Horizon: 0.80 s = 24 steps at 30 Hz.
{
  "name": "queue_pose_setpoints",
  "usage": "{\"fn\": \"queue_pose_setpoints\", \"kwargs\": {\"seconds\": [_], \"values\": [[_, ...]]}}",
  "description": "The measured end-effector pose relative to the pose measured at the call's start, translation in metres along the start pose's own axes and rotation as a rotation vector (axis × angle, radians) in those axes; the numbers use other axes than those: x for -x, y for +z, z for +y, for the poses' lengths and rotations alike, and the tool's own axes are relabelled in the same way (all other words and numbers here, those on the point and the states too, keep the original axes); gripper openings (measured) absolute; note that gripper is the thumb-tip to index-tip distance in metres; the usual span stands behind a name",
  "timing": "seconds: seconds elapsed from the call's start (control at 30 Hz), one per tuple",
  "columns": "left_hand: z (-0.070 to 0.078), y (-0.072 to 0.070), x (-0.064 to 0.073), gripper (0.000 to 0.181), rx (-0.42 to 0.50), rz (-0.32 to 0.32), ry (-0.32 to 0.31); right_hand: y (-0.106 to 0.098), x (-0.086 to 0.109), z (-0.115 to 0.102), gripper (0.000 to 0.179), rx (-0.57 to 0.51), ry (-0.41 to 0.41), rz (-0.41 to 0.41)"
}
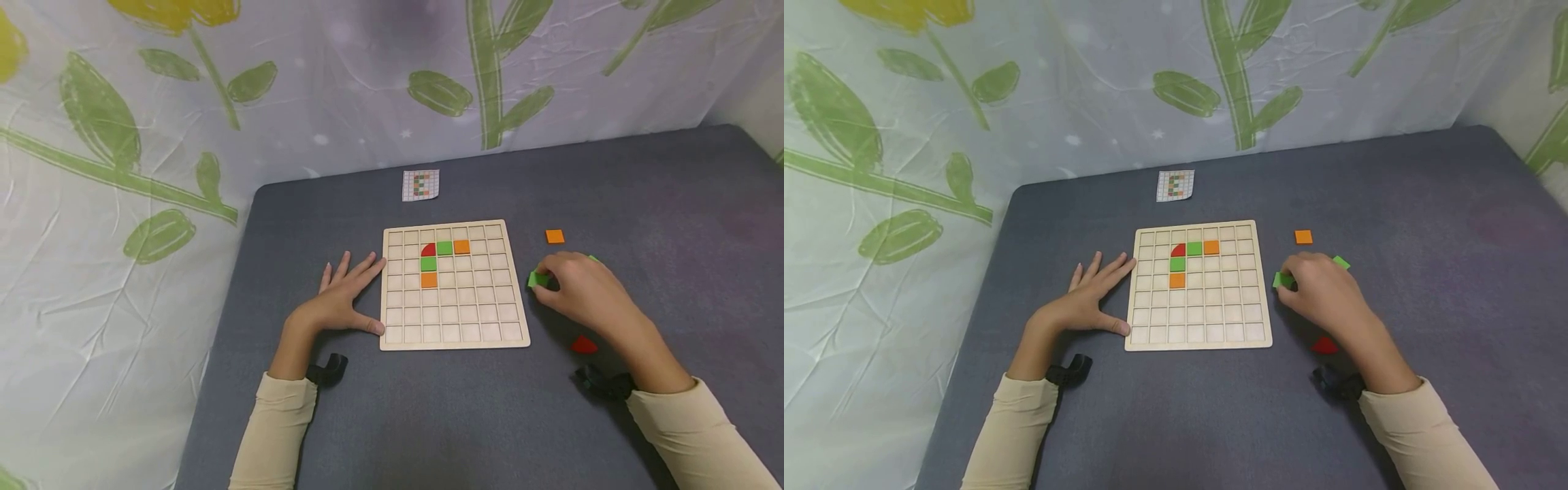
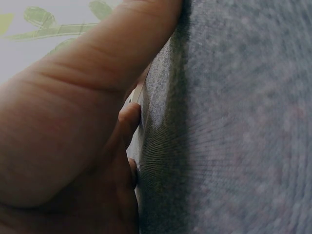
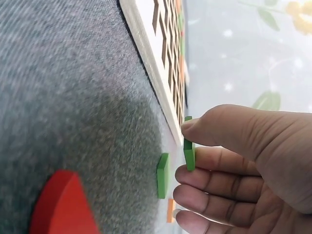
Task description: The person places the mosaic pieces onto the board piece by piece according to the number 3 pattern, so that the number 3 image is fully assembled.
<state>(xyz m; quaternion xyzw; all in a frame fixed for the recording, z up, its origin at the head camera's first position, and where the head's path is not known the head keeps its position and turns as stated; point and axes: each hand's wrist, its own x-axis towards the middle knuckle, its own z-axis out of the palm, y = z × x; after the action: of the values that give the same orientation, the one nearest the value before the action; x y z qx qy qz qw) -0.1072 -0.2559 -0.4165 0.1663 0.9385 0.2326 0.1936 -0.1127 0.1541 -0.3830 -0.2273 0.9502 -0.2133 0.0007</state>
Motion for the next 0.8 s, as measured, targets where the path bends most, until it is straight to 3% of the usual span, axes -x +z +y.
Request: {"fn": "queue_pose_setpoints", "kwargs": {"seconds": [0.8], "values": [[0.001,0.0,0.001,0.125,0.011,0.004,0.006,0.005,-0.015,-0.019,0.013,-0.008,-0.05,-0.013]]}}
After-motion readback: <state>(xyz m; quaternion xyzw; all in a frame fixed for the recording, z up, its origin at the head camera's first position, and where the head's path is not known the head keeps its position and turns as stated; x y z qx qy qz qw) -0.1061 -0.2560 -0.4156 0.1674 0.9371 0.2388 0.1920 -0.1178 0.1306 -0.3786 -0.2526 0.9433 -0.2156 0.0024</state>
